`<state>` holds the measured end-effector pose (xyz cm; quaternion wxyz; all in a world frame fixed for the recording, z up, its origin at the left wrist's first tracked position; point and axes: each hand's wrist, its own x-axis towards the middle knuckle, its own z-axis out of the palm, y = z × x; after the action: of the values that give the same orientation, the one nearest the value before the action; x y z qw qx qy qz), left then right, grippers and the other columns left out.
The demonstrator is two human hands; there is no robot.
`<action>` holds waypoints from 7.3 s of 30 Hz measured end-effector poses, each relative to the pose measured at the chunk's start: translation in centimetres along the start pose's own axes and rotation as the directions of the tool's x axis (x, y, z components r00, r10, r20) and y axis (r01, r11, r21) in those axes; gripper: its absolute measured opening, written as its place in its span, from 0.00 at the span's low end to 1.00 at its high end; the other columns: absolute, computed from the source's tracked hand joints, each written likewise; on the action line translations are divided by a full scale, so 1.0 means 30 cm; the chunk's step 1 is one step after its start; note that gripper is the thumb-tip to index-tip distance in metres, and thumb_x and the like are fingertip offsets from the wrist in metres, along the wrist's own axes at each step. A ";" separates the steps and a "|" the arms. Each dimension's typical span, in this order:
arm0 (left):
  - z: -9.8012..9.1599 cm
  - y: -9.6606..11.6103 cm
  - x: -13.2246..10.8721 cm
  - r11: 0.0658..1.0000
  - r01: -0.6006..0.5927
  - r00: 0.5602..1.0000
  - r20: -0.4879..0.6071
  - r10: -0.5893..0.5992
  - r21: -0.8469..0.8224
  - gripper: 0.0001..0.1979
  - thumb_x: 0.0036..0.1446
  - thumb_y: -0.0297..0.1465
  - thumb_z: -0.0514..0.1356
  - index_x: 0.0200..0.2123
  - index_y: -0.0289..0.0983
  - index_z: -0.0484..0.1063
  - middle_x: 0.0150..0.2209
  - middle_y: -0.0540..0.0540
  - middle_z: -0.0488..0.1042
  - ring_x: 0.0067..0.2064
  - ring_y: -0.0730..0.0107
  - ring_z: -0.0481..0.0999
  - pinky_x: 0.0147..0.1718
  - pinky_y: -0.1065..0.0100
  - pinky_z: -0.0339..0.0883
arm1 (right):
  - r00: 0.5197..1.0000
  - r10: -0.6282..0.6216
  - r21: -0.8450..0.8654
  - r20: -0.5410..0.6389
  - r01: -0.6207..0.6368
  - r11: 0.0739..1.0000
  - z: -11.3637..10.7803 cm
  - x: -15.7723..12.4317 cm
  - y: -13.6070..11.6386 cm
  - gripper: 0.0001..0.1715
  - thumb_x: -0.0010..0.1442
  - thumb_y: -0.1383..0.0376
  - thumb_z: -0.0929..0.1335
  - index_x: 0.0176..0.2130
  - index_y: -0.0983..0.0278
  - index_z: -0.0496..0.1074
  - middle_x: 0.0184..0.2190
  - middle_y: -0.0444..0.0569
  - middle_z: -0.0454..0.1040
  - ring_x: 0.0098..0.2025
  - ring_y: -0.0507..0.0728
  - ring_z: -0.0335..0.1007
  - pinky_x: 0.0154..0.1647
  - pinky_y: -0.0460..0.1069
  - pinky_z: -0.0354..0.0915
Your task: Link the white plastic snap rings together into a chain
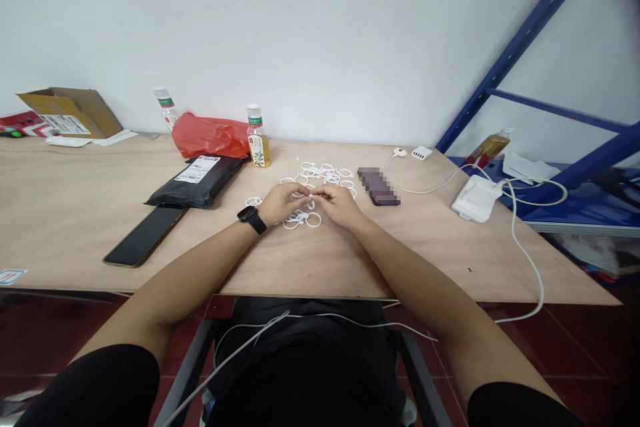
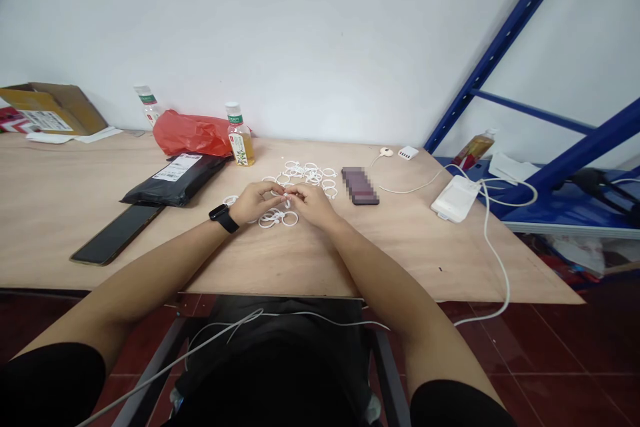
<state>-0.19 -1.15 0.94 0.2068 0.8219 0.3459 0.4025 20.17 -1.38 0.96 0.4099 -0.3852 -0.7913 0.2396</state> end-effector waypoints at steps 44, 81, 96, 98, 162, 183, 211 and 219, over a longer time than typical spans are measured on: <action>-0.014 -0.011 0.004 0.985 0.089 0.996 0.007 -0.091 0.145 0.05 0.53 0.30 0.58 0.33 0.36 0.73 0.34 0.47 0.77 0.37 0.67 0.75 0.40 0.65 0.68 | 0.970 0.202 -0.542 -0.138 -0.245 0.804 -0.160 0.022 0.136 0.17 0.62 0.66 0.63 0.47 0.61 0.76 0.50 0.53 0.75 0.48 0.61 0.72 0.47 0.53 0.66; -0.015 -0.003 0.002 0.983 -0.012 0.980 0.199 -0.026 0.184 0.21 0.67 0.44 0.50 0.39 0.36 0.76 0.37 0.44 0.79 0.38 0.64 0.75 0.40 0.64 0.67 | 0.913 0.407 -0.634 -0.026 -0.330 0.700 -0.135 0.017 0.085 0.10 0.55 0.58 0.68 0.30 0.61 0.73 0.34 0.49 0.78 0.34 0.56 0.69 0.29 0.47 0.54; -0.009 -0.005 0.004 0.976 -0.048 0.996 0.089 0.030 0.212 0.15 0.64 0.42 0.55 0.42 0.37 0.75 0.41 0.43 0.78 0.43 0.62 0.76 0.46 0.60 0.67 | 0.939 0.263 -0.342 -0.220 -0.327 0.881 -0.113 0.022 0.058 0.10 0.54 0.57 0.68 0.29 0.62 0.73 0.27 0.44 0.75 0.30 0.54 0.68 0.32 0.47 0.57; -0.008 -0.007 0.003 0.976 -0.050 0.996 0.089 0.032 0.210 0.16 0.64 0.42 0.55 0.42 0.37 0.75 0.41 0.43 0.78 0.44 0.61 0.76 0.46 0.60 0.67 | 0.934 0.278 -0.329 -0.226 -0.342 0.880 -0.113 0.022 0.062 0.11 0.55 0.56 0.68 0.29 0.62 0.73 0.27 0.45 0.76 0.30 0.54 0.68 0.31 0.47 0.57; -0.015 0.032 0.009 0.956 -0.203 0.965 -0.123 0.232 0.210 0.12 0.65 0.40 0.57 0.37 0.38 0.73 0.39 0.44 0.78 0.43 0.64 0.75 0.47 0.60 0.65 | 0.994 0.018 0.124 -0.104 -0.005 0.992 0.007 -0.010 -0.029 0.12 0.60 0.60 0.69 0.41 0.60 0.79 0.36 0.47 0.80 0.36 0.55 0.76 0.38 0.49 0.71; -0.020 0.024 0.014 0.947 -0.180 0.956 -0.181 0.232 0.266 0.10 0.64 0.38 0.58 0.39 0.38 0.74 0.39 0.44 0.78 0.42 0.64 0.75 0.46 0.60 0.66 | 0.984 -0.038 0.046 -0.174 0.047 0.998 -0.018 -0.003 -0.028 0.10 0.63 0.61 0.67 0.39 0.61 0.77 0.32 0.46 0.79 0.32 0.54 0.73 0.36 0.49 0.68; -0.030 -0.101 0.002 0.815 0.143 0.966 0.102 -0.239 0.562 0.15 0.60 0.44 0.57 0.43 0.46 0.80 0.56 0.43 0.72 0.58 0.50 0.67 0.57 0.47 0.57 | 0.948 0.308 -0.578 0.076 -0.210 0.789 -0.119 0.016 0.131 0.16 0.62 0.61 0.65 0.48 0.59 0.77 0.41 0.48 0.80 0.40 0.57 0.73 0.37 0.48 0.60; -0.033 -0.083 0.007 0.812 0.174 0.959 0.090 -0.268 0.557 0.11 0.58 0.41 0.59 0.36 0.43 0.80 0.54 0.44 0.74 0.56 0.51 0.69 0.56 0.48 0.58 | 0.936 0.332 -0.622 0.120 -0.190 0.760 -0.106 0.017 0.127 0.12 0.61 0.63 0.66 0.42 0.59 0.78 0.43 0.48 0.79 0.43 0.56 0.72 0.38 0.47 0.60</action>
<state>-1.90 0.75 0.11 0.0385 0.8309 0.5210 0.1915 24.19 1.48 0.30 0.1375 -0.5725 -0.8050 0.0728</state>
